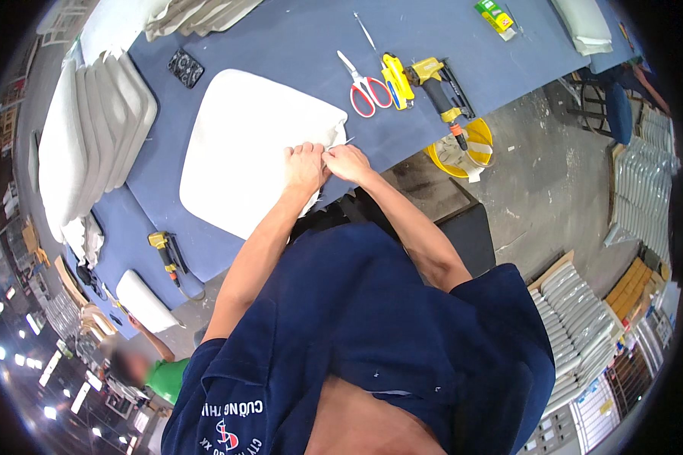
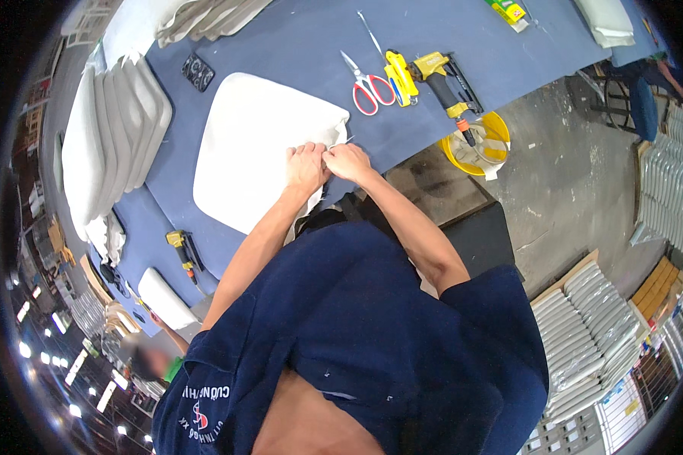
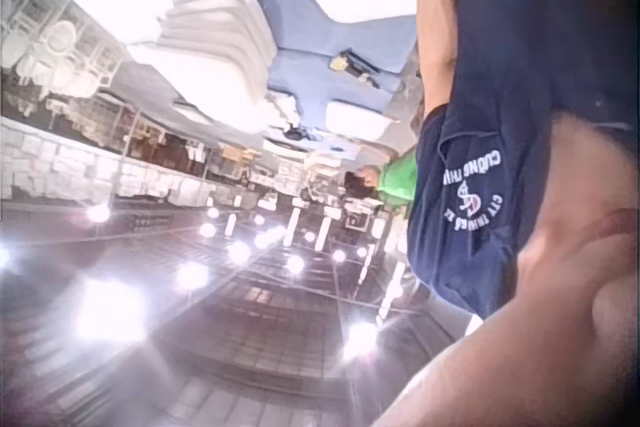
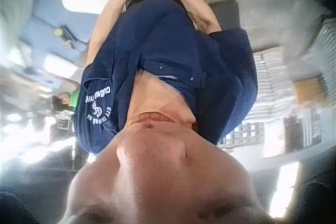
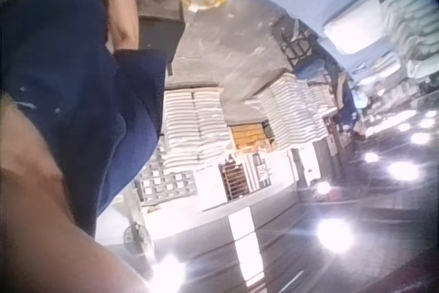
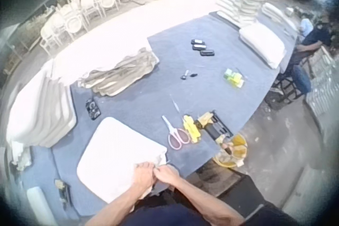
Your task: The person covers a chair cushion with white fabric. They place the cushion on a table, trim excess fabric with scissors, and secure the fabric using a staple gun. The person works on one cushion at a time, folding and stapling the fabric edges.
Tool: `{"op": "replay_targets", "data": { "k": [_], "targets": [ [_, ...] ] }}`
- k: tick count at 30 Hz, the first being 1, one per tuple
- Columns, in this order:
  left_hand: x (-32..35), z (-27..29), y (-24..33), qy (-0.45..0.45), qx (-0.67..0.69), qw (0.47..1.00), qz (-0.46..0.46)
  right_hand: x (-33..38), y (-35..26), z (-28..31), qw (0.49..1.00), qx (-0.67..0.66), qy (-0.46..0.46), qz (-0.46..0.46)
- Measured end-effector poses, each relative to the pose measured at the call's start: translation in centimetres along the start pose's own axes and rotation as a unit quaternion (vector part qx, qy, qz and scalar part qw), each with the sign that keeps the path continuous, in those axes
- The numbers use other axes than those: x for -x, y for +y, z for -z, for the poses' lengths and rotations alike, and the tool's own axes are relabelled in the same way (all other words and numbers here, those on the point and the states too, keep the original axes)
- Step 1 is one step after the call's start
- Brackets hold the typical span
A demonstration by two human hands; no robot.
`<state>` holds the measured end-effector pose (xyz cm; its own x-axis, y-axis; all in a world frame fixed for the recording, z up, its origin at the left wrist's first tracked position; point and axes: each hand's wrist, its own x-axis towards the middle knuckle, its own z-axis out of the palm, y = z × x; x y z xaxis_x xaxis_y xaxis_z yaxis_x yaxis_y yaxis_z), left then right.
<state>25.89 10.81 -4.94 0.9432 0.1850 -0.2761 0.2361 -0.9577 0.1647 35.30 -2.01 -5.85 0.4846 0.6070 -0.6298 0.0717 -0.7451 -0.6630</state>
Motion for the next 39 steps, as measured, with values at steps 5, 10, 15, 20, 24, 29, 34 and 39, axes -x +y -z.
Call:
{"op": "replay_targets", "data": {
  "k": [5, 10, 15, 20, 24, 29, 34, 39],
  "targets": [
    [-0.5, -0.2, -2.7, -0.019, 0.088, 0.995, -0.044, 0.0, 1.5, 4.6, 0.986, -0.1, -0.134, 0.009],
    [-0.9, 0.1, -3.8, -0.053, 0.147, 0.986, -0.058, 0.8, 7.6, 13.8, 0.784, 0.286, 0.55, -0.019],
    [-1.8, 1.3, -3.6, -0.097, 0.146, 0.982, -0.073, -4.2, 14.2, 18.5, 0.882, 0.229, 0.391, -0.128],
    [-1.2, -0.1, -4.3, -0.048, 0.172, 0.981, -0.078, 2.5, 5.3, 22.0, 0.918, 0.137, 0.363, -0.084],
    [-1.4, 0.7, -4.1, -0.079, 0.147, 0.983, -0.071, 7.9, 4.4, 12.7, 0.944, 0.017, 0.294, 0.151],
    [-1.3, 1.2, -4.2, -0.091, 0.15, 0.982, -0.076, 8.5, 4.2, 1.2, 0.99, 0.039, 0.117, 0.073],
    [-1.5, 1.0, -4.3, -0.093, 0.16, 0.98, -0.076, 8.0, 3.4, -1.7, 0.99, 0.063, 0.118, 0.054],
    [-1.3, 0.4, -4.6, -0.075, 0.165, 0.98, -0.085, 7.5, 3.5, -1.7, 0.988, 0.05, 0.134, 0.064]
  ]
}}
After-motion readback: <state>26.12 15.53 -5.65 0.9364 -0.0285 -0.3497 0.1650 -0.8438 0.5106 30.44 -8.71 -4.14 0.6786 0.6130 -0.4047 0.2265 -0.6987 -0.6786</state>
